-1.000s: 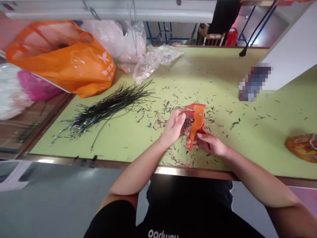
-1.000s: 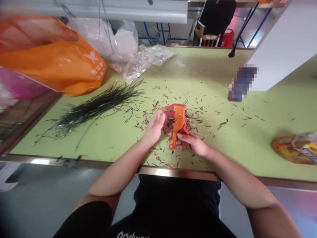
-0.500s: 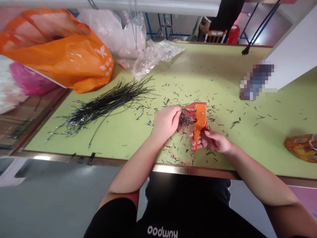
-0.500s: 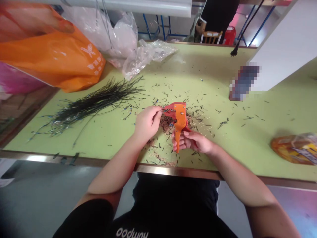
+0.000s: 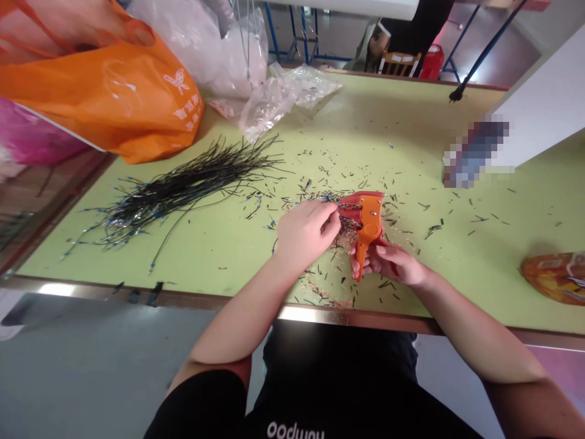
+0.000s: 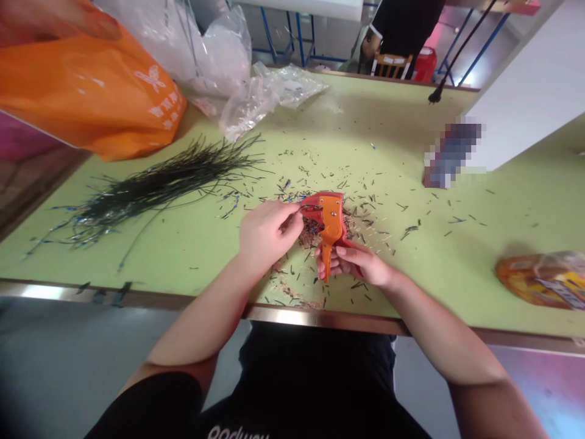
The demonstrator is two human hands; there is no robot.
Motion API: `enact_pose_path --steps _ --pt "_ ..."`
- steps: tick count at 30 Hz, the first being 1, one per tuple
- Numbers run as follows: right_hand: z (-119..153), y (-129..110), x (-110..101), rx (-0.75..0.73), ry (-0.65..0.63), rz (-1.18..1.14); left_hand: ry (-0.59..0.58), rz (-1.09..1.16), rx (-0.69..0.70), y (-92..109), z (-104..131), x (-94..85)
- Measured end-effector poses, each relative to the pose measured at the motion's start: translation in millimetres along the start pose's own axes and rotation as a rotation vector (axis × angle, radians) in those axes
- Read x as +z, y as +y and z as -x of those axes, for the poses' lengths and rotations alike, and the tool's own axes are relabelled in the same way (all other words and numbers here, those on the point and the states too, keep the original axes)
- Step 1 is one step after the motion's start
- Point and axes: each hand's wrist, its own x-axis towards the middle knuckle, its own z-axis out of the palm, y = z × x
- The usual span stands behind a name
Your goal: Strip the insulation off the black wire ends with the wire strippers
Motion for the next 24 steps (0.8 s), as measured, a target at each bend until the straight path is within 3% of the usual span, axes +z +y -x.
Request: enact_pose_path --steps 8,24 --pt "-2.0 2.5 0.4 -0.057 0.043 -0.019 -0.02 -0.035 0.031 2.2 -1.1 -6.5" --pt "-7.9 6.6 8.6 -0.01 0.252 0.093 -0.202 -0.165 0.025 2.0 -2.2 -17.2"
